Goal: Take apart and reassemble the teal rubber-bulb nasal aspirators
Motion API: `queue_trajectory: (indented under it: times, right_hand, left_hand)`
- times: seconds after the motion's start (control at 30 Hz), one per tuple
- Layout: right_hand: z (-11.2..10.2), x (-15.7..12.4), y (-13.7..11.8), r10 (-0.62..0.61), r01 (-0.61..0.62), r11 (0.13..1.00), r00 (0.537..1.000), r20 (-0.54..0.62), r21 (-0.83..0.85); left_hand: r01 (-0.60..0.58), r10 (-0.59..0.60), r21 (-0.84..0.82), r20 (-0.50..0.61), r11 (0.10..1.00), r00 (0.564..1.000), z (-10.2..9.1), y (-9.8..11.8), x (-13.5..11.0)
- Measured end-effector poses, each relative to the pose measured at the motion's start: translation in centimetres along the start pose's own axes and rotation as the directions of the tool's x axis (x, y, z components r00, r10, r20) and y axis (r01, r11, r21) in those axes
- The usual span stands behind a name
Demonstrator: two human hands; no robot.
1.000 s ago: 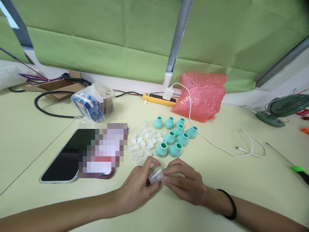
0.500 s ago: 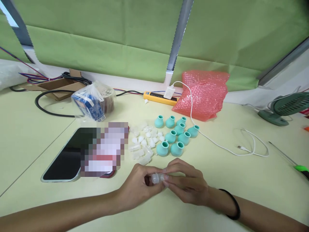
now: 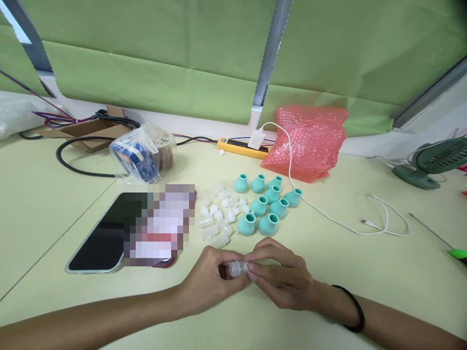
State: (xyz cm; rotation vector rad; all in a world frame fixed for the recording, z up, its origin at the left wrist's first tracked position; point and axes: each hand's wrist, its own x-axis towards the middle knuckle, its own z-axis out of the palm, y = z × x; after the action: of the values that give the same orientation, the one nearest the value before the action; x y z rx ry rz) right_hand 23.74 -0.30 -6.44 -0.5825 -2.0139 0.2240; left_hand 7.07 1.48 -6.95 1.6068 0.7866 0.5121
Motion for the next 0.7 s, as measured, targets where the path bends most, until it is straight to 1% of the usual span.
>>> queue_trajectory:
  times: [0.13, 0.2, 0.27, 0.33, 0.37, 0.4, 0.43, 0.5, 0.53, 0.57, 0.63, 0.67, 0.7]
  right_hand:
    - [0.0, -0.3, 0.1, 0.005, -0.005, 1.0, 1.0, 0.024, -0.003]
    - [0.0, -0.7, 0.4, -0.012, 0.014, 0.999, 0.998, 0.054, -0.039]
    - [0.0, -1.3, 0.6, -0.091, 0.104, 0.987, 0.99, 0.107, -0.121]
    - [0.1, -1.7, 0.8, -0.198, 0.232, 0.953, 0.964, 0.179, -0.197]
    - [0.1, -1.8, 0.9, -0.224, 0.266, 0.942, 0.952, 0.207, -0.205]
    - [0.1, -1.7, 0.8, -0.217, 0.257, 0.948, 0.954, 0.209, -0.189]
    - [0.1, -1.6, 0.7, -0.169, 0.199, 0.969, 0.967, 0.192, -0.148]
    - [0.1, -1.1, 0.5, -0.006, 0.007, 1.0, 0.992, 0.128, -0.005]
    - [0.0, -0.8, 0.4, 0.081, -0.089, 0.993, 0.992, 0.099, 0.077]
    - [0.0, -0.6, 0.3, 0.156, -0.166, 0.975, 0.985, 0.076, 0.147]
    - [0.0, -0.5, 0.1, 0.282, -0.284, 0.929, 0.958, 0.046, 0.237]
    - [0.0, -0.5, 0.0, 0.351, -0.346, 0.897, 0.936, 0.033, 0.276]
    - [0.1, -0.6, -0.1, 0.434, -0.425, 0.848, 0.9, 0.045, 0.316]
  left_hand:
    - [0.006, -0.006, -0.019, 0.001, 1.0, 1.0, 0.0, -0.1, 0.0]
    - [0.007, -0.007, -0.019, -0.003, 1.0, 1.0, -0.1, -0.1, 0.0]
    - [0.0, 0.0, -0.003, -0.005, 1.0, 1.0, -0.1, 0.0, 0.0]
    - [-0.02, 0.02, 0.03, -0.002, 0.999, 1.0, -0.1, 0.0, -0.1]
    - [-0.028, 0.028, 0.047, -0.002, 0.999, 1.0, -0.1, 0.0, -0.2]
    - [-0.033, 0.033, 0.058, -0.006, 0.998, 0.999, -0.1, 0.0, -0.2]
    - [-0.037, 0.038, 0.062, -0.012, 0.997, 0.999, -0.1, 0.0, -0.3]
    - [-0.048, 0.049, 0.048, -0.025, 0.998, 0.998, 0.0, 0.0, -0.3]
    - [-0.056, 0.057, 0.036, -0.028, 0.998, 0.998, 0.0, -0.1, -0.3]
    - [-0.065, 0.066, 0.026, -0.031, 0.998, 0.997, 0.1, -0.1, -0.3]
    - [-0.086, 0.088, 0.032, -0.059, 0.996, 0.994, 0.1, -0.1, -0.3]
    - [-0.105, 0.109, 0.053, -0.088, 0.993, 0.99, 0.1, -0.2, -0.3]
    - [-0.128, 0.138, 0.085, -0.119, 0.988, 0.983, 0.1, -0.2, -0.4]
